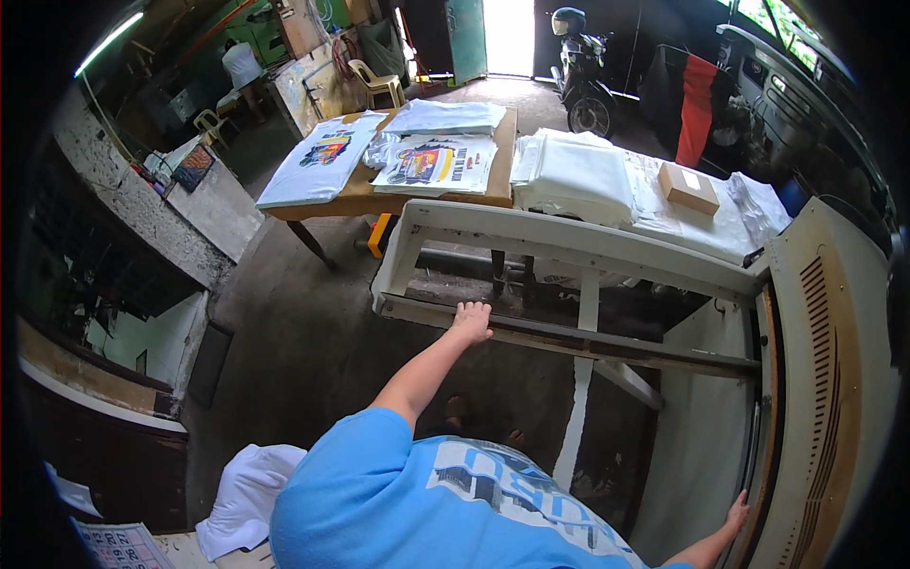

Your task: Operating a heat press to print designs on white t-shirts, including aligning the shirts and transfer paper.

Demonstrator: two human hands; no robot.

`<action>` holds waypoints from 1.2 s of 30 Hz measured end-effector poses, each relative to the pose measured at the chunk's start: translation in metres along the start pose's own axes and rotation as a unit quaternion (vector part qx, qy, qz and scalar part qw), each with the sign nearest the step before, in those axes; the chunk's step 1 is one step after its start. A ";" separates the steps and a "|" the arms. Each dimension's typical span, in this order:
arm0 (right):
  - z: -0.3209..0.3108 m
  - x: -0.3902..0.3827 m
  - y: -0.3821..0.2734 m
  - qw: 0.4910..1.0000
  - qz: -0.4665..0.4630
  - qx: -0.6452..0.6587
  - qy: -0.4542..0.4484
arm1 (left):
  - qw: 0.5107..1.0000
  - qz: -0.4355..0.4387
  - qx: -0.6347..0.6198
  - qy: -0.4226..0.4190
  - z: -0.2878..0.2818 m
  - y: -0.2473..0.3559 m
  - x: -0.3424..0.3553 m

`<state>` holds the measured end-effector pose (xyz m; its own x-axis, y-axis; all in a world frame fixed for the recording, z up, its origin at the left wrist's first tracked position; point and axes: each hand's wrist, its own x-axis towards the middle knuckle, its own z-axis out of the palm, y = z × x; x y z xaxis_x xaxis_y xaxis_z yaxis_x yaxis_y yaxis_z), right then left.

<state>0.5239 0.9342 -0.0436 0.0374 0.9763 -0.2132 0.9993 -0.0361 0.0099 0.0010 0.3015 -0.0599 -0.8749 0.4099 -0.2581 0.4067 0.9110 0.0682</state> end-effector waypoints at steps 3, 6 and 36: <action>0.001 0.019 -0.003 0.999 0.033 -0.018 0.005 | 0.999 -0.013 0.037 0.012 0.003 -0.002 -0.005; -0.004 0.038 0.001 0.997 0.032 -0.049 0.051 | 0.999 -0.040 0.025 -0.004 -0.001 0.008 -0.005; -0.007 0.025 -0.003 0.997 0.033 -0.043 0.057 | 0.993 -0.116 -0.025 -0.019 -0.010 0.029 -0.001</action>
<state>0.5214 0.9607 -0.0419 0.0981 0.9904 -0.0971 0.9905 -0.0877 0.1056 0.0114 0.3281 -0.0476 -0.9327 0.1870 -0.3085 0.1804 0.9823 0.0500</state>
